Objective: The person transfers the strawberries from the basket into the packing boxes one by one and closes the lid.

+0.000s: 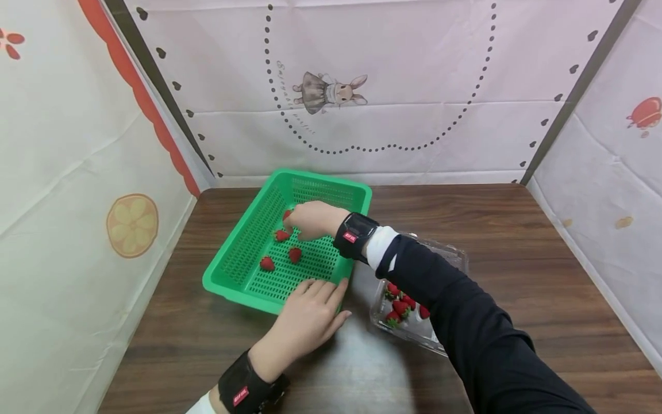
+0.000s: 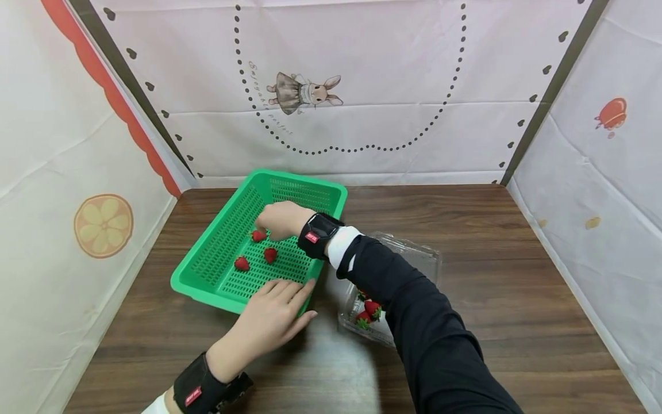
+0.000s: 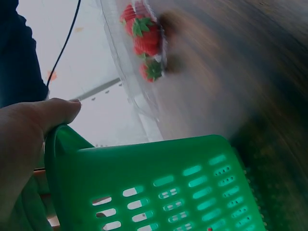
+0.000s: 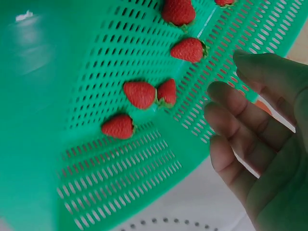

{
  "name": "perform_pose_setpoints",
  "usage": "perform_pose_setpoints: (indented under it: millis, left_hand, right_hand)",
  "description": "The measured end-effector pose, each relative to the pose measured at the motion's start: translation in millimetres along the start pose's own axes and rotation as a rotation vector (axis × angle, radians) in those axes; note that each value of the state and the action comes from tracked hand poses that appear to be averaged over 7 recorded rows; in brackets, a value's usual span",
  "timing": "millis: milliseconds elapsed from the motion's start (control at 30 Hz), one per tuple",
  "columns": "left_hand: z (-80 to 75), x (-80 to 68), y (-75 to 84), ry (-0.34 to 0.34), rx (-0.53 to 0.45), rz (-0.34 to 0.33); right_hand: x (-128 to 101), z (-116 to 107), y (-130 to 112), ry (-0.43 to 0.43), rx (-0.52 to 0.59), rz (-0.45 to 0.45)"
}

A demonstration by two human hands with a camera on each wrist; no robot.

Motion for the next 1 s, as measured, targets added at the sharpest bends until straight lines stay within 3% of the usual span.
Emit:
perform_pose_setpoints:
  millis: [200,467,800,1000]
  left_hand:
    - [-2.6,0.0,3.3,0.003,-0.006,0.004]
    - [-10.6,-14.3,6.5,-0.028,-0.051,-0.007]
    - [-10.9,-22.9,9.6,0.014,-0.067,-0.003]
    - [-10.9,-24.3,7.9,0.03,-0.072,0.008]
  right_hand:
    - [24,5,-6,-0.097,-0.012,0.045]
    - [40,31,-7,-0.204,0.048,0.067]
    - [39,51,-12,-0.247,0.108,0.032]
    - [38,48,-12,-0.215,0.079,0.011]
Point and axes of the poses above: each hand's wrist, its own x-axis towards the middle knuckle, its own z-axis out of the palm, y = z × x, the point moved 2 cm from there along x, towards the middle knuckle, and after that the axes turned 2 degrees about x, right-handed, at the moved point
